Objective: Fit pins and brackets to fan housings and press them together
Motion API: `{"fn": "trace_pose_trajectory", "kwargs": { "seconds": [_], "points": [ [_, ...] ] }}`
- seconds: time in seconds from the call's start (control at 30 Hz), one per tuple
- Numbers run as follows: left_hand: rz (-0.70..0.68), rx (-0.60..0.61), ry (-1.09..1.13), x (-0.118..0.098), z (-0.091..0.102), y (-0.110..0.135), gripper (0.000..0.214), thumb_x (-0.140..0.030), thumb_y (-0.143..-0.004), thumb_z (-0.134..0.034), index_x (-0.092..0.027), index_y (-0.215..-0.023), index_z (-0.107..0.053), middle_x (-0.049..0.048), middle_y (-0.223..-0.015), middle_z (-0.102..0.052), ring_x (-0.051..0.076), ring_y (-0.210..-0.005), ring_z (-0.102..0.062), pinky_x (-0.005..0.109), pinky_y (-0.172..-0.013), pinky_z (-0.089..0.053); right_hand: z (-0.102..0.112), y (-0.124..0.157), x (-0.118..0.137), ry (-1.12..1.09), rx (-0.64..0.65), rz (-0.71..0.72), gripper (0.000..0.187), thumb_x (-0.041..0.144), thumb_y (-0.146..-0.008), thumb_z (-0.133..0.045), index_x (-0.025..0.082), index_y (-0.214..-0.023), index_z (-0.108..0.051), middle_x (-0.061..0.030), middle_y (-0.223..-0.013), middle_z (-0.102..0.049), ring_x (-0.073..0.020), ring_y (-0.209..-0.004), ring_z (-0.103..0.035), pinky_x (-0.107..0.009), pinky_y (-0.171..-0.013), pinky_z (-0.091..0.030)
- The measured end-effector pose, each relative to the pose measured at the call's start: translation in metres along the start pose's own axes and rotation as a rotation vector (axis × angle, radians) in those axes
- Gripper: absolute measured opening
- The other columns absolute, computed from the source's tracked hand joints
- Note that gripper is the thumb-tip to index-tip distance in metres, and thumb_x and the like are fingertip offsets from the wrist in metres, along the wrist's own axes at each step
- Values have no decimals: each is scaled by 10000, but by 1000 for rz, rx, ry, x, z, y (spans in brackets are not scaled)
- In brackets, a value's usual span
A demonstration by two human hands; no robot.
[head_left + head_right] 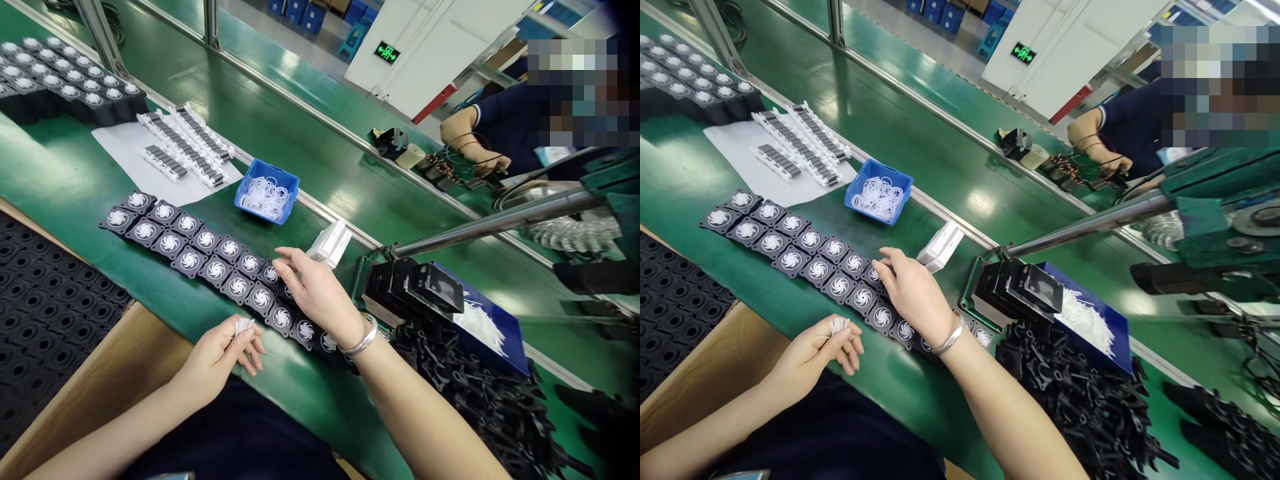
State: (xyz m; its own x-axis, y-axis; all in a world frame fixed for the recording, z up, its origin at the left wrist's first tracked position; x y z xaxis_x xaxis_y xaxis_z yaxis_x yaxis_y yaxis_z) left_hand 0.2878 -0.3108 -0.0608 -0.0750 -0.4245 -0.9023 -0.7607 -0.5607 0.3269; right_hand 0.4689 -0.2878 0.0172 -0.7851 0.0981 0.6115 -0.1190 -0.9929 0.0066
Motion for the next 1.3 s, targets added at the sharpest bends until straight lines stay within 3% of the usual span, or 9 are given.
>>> {"fn": "trace_pose_trajectory", "kwargs": {
  "seconds": [0.53,0.7,0.77,0.83,0.93,1.03,1.2,1.3],
  "points": [
    [-12,-13,-12,-5,3,-2,335,-452,-1009,-455,-151,-988,-601,34,-874,-642,139,-703,-682,271,-642,-598,2,5,1,59,16,28,340,323,-1006,-492,144,-1294,-512,-121,-1142,-710,-262,-1062,-684,-449,-914,-562],
    [-30,-18,-9,-10,1,1,338,-448,-1009,-457,-146,-1009,-609,36,-862,-645,139,-690,-686,270,-638,-602,26,21,21,97,-198,168,272,320,-986,-537,163,-1204,-580,-120,-1145,-682,-248,-1082,-639,-434,-953,-517],
    [-51,-6,-19,-14,-1,1,346,-451,-1008,-459,-140,-1002,-611,37,-844,-645,140,-683,-688,266,-636,-602,26,33,34,38,-143,249,260,339,-953,-601,177,-1157,-610,-103,-1092,-674,-221,-1036,-626,-388,-922,-516],
    [-84,27,-44,-18,-3,2,358,-449,-1012,-447,-132,-972,-610,37,-811,-644,138,-670,-687,262,-637,-602,15,43,45,-62,7,296,215,334,-933,-634,187,-1090,-637,-73,-991,-668,-186,-940,-620,-329,-836,-524],
    [-144,65,-67,-23,-8,3,357,-429,-1023,-430,-128,-937,-601,40,-799,-644,133,-661,-688,254,-632,-599,0,53,50,-182,85,284,121,266,-964,-585,183,-904,-649,-32,-819,-638,-146,-796,-594,-276,-721,-499],
    [-176,72,-14,-25,-10,5,338,-416,-1023,-441,-128,-931,-592,43,-801,-648,133,-655,-687,252,-616,-595,-1,55,48,-298,35,274,150,219,-958,-591,185,-820,-638,-15,-756,-630,-131,-740,-590,-259,-681,-488],
    [-139,-35,98,-23,-3,6,311,-421,-1021,-448,-135,-1010,-568,48,-844,-657,128,-643,-676,249,-584,-577,26,53,31,-375,-341,132,59,203,-944,-604,231,-936,-656,-29,-914,-705,-163,-870,-667,-308,-802,-545],
    [-82,-66,81,-18,2,6,295,-437,-1014,-456,-152,-1005,-536,25,-822,-638,121,-608,-658,245,-549,-564,21,47,29,-200,-275,135,86,231,-959,-586,241,-981,-669,-26,-942,-741,-169,-879,-694,-317,-817,-556]
  ]
}}
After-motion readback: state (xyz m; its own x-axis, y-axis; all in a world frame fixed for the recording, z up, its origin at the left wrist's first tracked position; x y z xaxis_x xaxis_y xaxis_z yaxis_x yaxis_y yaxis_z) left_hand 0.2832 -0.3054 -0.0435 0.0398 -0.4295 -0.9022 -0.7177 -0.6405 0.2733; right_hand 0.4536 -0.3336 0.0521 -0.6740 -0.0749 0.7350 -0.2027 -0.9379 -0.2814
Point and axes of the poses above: each hand's wrist, its own y-axis away from the middle knuckle, its own z-axis out of the back of the hand, x = y × z, the point moved 5 cm from there along -y, towards the middle knuckle
